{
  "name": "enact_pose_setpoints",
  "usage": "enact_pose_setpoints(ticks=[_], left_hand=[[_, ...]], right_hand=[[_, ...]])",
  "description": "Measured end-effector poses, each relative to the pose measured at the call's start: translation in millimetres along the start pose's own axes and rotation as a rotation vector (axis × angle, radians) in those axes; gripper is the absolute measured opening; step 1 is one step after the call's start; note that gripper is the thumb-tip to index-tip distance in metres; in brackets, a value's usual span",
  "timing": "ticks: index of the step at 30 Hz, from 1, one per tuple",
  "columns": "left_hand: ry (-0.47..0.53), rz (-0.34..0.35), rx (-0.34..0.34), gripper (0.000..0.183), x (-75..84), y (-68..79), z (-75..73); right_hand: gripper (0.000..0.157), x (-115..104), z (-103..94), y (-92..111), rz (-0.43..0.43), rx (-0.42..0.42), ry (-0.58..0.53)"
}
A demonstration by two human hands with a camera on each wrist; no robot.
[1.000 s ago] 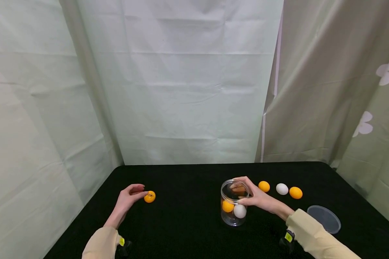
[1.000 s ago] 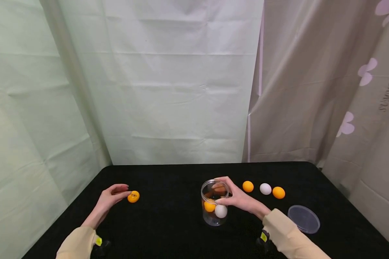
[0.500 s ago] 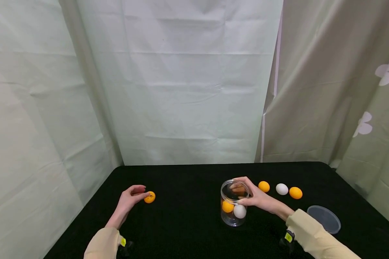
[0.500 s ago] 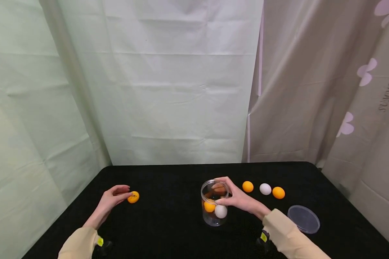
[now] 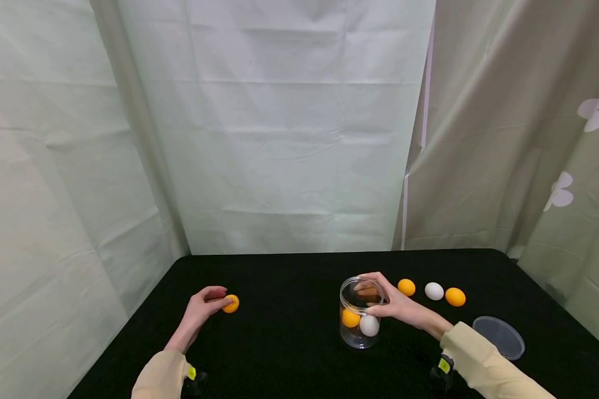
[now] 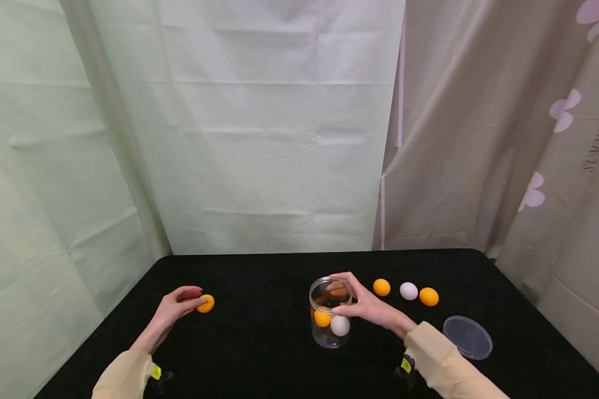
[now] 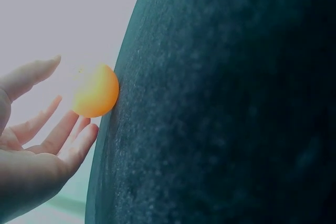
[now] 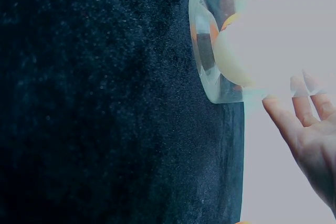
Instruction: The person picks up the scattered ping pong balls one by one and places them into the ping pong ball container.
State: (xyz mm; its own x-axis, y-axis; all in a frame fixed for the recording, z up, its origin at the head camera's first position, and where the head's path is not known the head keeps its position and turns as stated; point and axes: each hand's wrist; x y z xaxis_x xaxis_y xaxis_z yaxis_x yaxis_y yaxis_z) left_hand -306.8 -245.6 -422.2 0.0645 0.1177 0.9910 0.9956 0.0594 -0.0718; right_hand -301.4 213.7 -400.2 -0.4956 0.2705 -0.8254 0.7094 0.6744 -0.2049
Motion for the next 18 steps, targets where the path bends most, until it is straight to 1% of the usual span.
enact_pose_setpoints(ticks=[5,13,18], left_hand=[[0.0,-0.005,0.007,0.05,-1.5,-1.1,2.2],[0.007,-0.03,-0.018,0.052,-3.4,-0.9,2.6],[0.013,-0.042,-0.02,0.052,-5.1,-1.1,2.5]], right_hand=[[0.06,0.6,0.1,1.2,-0.004,0.0,-0.002],[0.058,-1.7,1.0,1.9,-0.015,0.001,-0.006],[0.058,-2.3,1.8,2.0,-0.01,0.004,-0.003]])
Point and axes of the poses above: each hand's wrist, its own y-axis away from the middle knuckle, its own z-axis out of the palm, x = y × z, and after that the axes turned 14 degrees about y, right-handed
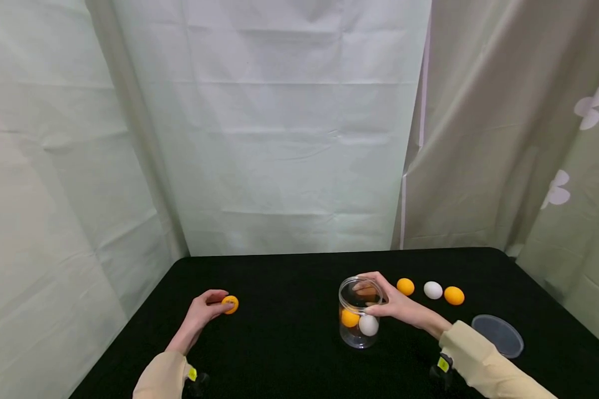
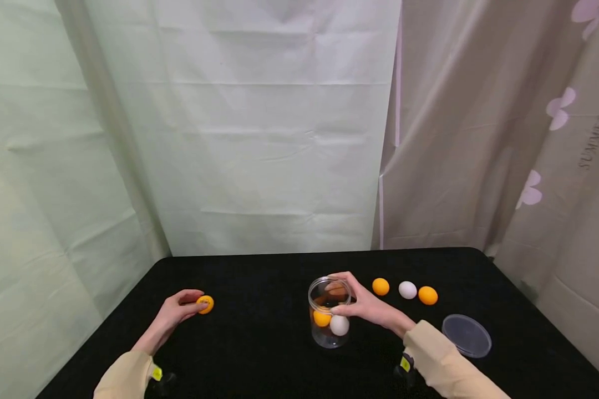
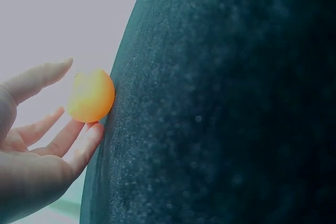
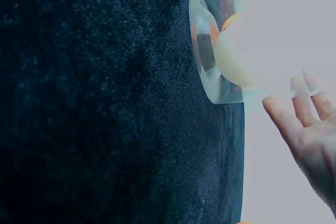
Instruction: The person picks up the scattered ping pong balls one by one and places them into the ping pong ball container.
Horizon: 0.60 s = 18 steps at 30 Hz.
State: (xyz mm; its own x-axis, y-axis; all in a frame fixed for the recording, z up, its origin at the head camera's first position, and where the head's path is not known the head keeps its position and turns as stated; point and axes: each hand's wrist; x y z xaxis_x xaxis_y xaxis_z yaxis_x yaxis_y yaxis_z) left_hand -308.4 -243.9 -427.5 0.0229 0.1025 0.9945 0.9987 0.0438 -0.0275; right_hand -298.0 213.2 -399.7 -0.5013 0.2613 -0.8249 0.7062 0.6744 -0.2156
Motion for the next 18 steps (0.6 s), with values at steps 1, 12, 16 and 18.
enact_pose_setpoints(ticks=[1,12,16,18], left_hand=[[0.001,-0.002,0.0,0.052,-0.3,-0.2,0.0],[0.006,-0.012,0.004,0.05,-2.0,-1.3,-0.1],[0.009,-0.015,0.0,0.05,-0.9,-0.6,0.1],[0.007,-0.02,0.004,0.05,-0.9,-0.4,0.2]], right_hand=[[0.058,0.1,0.0,-0.2,0.001,0.001,0.0],[0.059,2.4,-0.5,-1.8,-0.007,0.001,0.008],[0.059,2.0,-0.2,-1.5,-0.004,0.006,0.008],[0.059,2.0,-0.1,-1.2,-0.004,0.006,0.005]])
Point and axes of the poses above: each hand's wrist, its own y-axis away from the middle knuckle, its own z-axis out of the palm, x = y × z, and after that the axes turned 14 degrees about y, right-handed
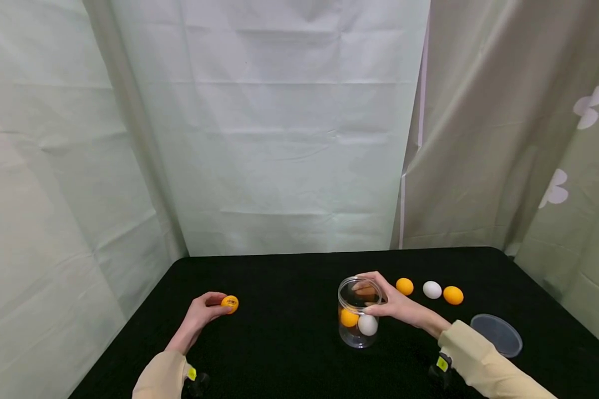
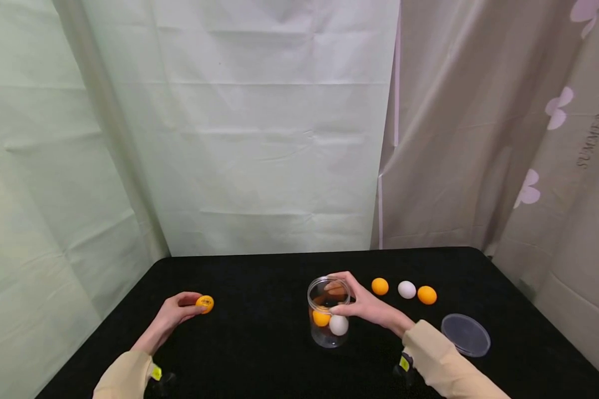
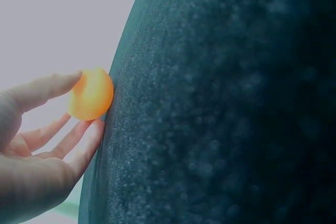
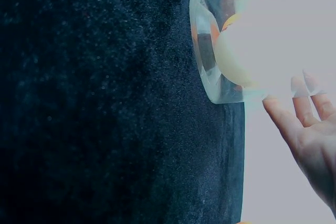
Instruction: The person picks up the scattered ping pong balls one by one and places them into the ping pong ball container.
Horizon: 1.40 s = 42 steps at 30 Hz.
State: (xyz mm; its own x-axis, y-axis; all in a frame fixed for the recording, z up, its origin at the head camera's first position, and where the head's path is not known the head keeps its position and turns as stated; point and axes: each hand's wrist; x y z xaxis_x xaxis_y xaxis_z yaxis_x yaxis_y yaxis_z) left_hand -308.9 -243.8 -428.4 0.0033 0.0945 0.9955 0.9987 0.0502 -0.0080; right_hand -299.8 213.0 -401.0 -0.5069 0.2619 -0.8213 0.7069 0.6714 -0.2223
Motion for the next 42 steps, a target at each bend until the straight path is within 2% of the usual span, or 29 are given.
enact_pose_setpoints(ticks=[15,42], left_hand=[[-0.043,0.002,0.016,0.046,0.3,-0.6,3.9],[-0.035,0.026,0.003,0.048,11.5,0.6,6.3]], right_hand=[[0.06,3,1.7,-1,0.014,0.005,0.009],[0.06,3,0.1,0,-0.001,0.001,0.0]])
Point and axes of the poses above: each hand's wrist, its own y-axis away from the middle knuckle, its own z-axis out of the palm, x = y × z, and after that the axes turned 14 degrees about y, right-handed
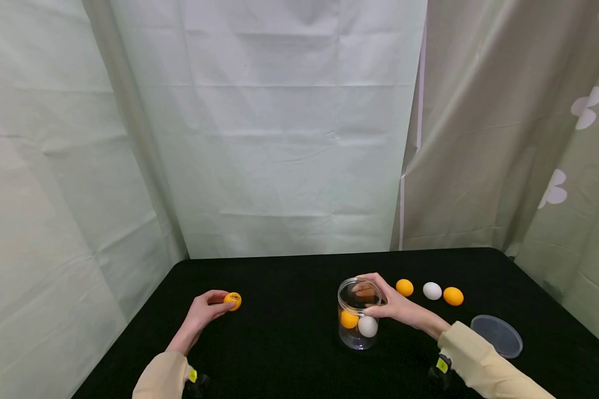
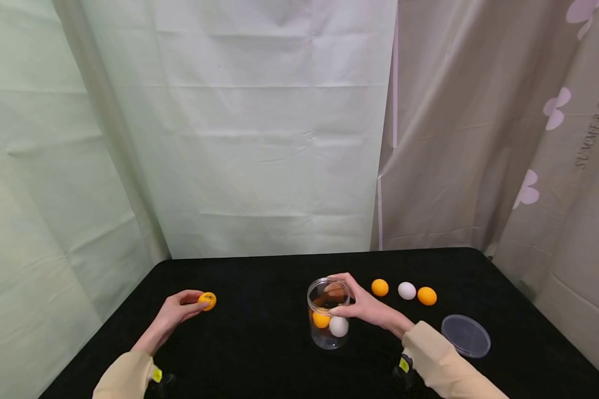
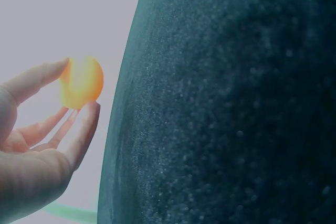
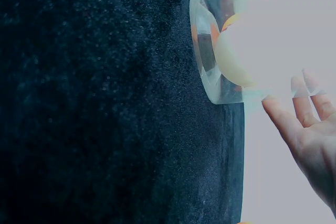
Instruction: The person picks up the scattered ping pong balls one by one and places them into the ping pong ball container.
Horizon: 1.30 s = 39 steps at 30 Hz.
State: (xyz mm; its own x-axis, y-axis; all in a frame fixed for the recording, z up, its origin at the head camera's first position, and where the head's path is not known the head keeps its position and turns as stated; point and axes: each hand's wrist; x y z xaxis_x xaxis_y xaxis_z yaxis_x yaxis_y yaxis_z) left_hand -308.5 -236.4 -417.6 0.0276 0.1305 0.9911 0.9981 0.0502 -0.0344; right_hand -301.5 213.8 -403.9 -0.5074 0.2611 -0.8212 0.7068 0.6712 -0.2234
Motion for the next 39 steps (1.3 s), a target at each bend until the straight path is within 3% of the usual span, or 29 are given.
enact_pose_setpoints(ticks=[39], left_hand=[[0.013,0.076,-0.047,0.049,24.2,4.3,14.6]], right_hand=[[0.058,0,0.7,-1,-0.001,0.01,0.007]])
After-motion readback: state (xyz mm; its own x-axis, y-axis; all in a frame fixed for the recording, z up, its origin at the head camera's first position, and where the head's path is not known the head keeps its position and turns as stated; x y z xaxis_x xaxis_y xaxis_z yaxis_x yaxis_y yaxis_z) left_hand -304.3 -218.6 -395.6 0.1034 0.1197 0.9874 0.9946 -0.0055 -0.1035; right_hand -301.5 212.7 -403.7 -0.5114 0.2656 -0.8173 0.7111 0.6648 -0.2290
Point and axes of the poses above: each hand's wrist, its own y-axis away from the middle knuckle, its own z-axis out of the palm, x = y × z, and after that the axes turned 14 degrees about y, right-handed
